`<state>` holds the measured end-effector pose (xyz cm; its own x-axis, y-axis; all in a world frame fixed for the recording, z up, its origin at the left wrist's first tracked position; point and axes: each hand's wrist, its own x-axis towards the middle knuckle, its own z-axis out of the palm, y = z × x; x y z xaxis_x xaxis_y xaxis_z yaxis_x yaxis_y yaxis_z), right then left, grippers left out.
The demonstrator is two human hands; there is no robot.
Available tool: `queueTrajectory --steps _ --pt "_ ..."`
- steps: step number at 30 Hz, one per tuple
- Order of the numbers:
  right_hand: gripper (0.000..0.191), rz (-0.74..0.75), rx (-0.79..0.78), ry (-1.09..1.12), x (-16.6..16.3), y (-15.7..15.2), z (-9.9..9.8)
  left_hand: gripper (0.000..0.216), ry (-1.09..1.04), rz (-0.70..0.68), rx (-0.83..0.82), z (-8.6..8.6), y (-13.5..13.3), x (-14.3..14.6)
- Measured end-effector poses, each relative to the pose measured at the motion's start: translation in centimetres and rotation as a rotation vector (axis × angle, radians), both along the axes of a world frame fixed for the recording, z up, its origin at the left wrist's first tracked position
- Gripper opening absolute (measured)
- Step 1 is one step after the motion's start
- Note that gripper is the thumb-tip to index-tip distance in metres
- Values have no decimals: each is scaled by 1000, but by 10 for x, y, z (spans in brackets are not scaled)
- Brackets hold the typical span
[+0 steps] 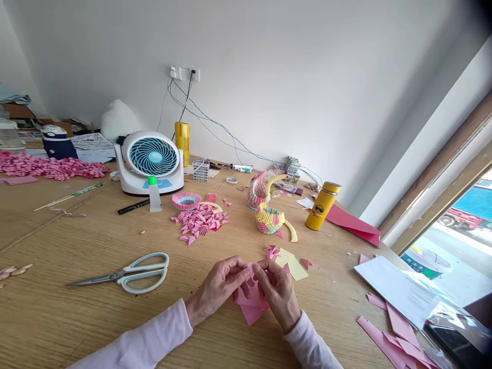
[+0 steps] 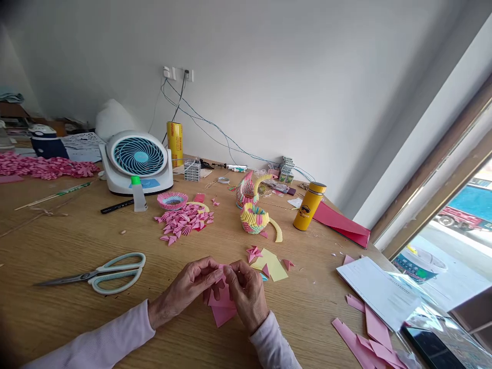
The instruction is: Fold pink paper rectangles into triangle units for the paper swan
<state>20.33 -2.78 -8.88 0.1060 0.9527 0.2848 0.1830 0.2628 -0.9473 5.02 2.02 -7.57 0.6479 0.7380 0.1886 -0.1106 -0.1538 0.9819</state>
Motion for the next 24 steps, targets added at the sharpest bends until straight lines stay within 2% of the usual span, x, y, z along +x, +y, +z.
queueTrajectory --steps 5,16,24 --pt "28 -67 1 54 -4 1 -2 32 -19 31 -54 1 2 1" --pt "23 -197 127 -241 -8 -5 6 32 -30 60 -57 -3 4 2" --pt "26 -245 151 -264 -4 -4 5 36 -196 143 -365 3 4 2"
